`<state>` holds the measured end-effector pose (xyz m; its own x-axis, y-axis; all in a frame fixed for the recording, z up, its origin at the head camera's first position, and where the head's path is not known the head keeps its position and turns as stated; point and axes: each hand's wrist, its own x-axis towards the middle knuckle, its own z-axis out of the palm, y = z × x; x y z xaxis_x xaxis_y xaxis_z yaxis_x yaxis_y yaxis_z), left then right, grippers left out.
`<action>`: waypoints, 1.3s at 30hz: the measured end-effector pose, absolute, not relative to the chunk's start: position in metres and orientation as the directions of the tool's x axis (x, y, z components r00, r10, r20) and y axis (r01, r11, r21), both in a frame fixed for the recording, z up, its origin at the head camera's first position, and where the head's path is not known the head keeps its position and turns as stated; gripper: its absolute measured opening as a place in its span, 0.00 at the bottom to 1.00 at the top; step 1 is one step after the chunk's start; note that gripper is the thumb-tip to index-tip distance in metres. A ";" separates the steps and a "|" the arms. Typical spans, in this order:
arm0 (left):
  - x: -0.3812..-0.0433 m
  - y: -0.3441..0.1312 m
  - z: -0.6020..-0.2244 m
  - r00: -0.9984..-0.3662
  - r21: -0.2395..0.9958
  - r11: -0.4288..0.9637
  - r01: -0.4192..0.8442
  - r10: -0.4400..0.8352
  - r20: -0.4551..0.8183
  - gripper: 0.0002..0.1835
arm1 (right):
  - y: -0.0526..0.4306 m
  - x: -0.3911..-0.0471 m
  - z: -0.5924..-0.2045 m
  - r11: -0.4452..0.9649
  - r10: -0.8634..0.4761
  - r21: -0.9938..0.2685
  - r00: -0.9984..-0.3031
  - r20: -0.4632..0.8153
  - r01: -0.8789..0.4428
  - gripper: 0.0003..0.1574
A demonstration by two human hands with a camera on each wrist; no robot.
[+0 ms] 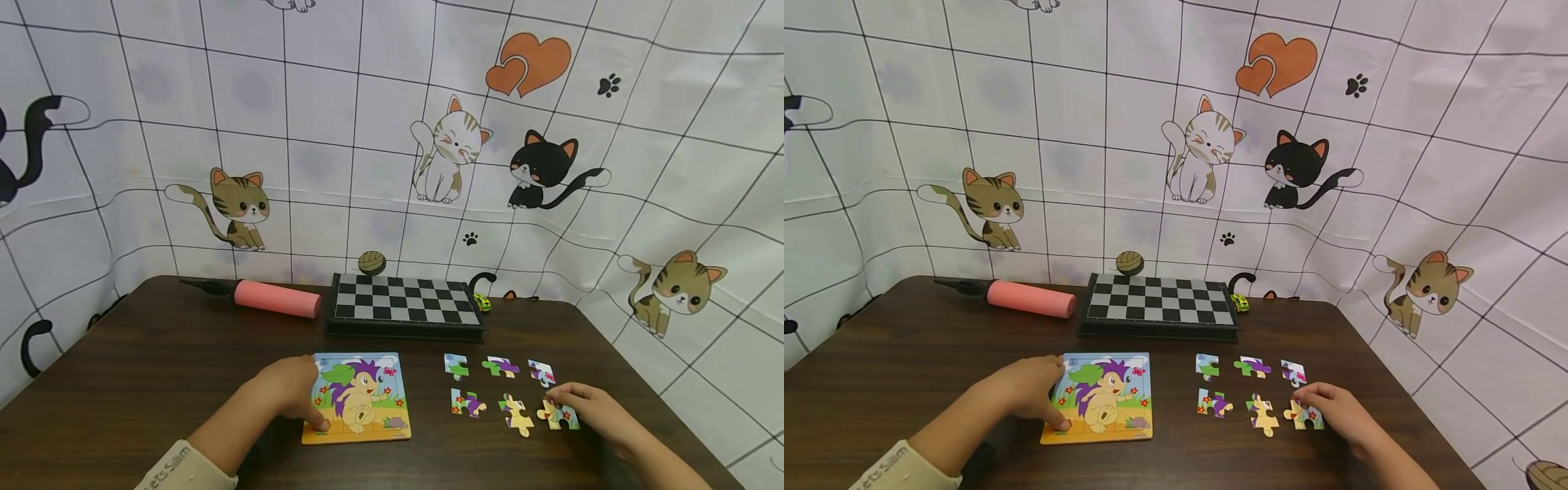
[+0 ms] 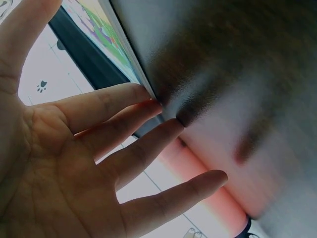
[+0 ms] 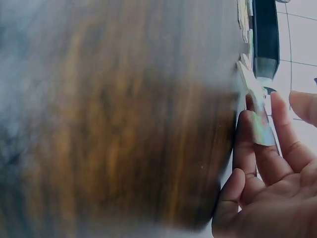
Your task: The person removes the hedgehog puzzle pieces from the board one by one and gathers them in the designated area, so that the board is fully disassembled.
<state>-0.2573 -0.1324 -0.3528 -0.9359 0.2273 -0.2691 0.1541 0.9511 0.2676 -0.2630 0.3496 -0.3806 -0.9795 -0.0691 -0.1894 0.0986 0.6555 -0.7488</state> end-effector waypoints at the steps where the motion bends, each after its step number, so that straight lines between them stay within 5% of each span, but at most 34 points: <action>1: -0.257 -0.133 -0.353 -0.936 0.269 0.951 0.154 0.227 -0.268 0.47 | 0.349 -0.263 -0.381 0.646 -0.060 -0.756 -0.981 -0.186 0.104 0.24; 14: -0.253 -0.136 -0.353 -0.930 0.236 0.957 0.166 0.232 -0.286 0.41 | 0.322 -0.266 -0.365 0.647 -0.053 -0.761 -0.992 -0.113 0.052 0.26; 22: -0.252 -0.144 -0.348 -0.935 0.309 0.939 0.148 0.235 -0.266 0.45 | 0.204 -0.270 -0.345 0.570 -0.336 -0.799 -0.942 -0.013 -0.192 0.19; 29: -0.249 -0.157 -0.356 -0.911 0.430 0.879 0.207 0.333 -0.242 0.55 | 0.093 -0.264 -0.356 0.496 -0.493 -0.858 -0.857 -0.154 -0.132 0.13; 34: -0.244 -0.160 -0.362 -0.890 0.388 0.874 0.293 0.398 -0.224 0.51 | 0.057 -0.261 -0.365 0.521 -0.498 -0.849 -0.838 -0.222 -0.085 0.14; 39: -0.240 -0.162 -0.358 -0.906 0.320 0.901 0.293 0.369 -0.208 0.49 | 0.041 -0.260 -0.364 0.612 -0.557 -0.753 -0.808 -0.192 -0.243 0.17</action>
<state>-0.2401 -0.1615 -0.3585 -0.9060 0.3689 -0.2077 0.2933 0.9007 0.3204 -0.2603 0.0415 -0.3643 -0.8077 -0.5574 -0.1921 -0.2433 0.6119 -0.7526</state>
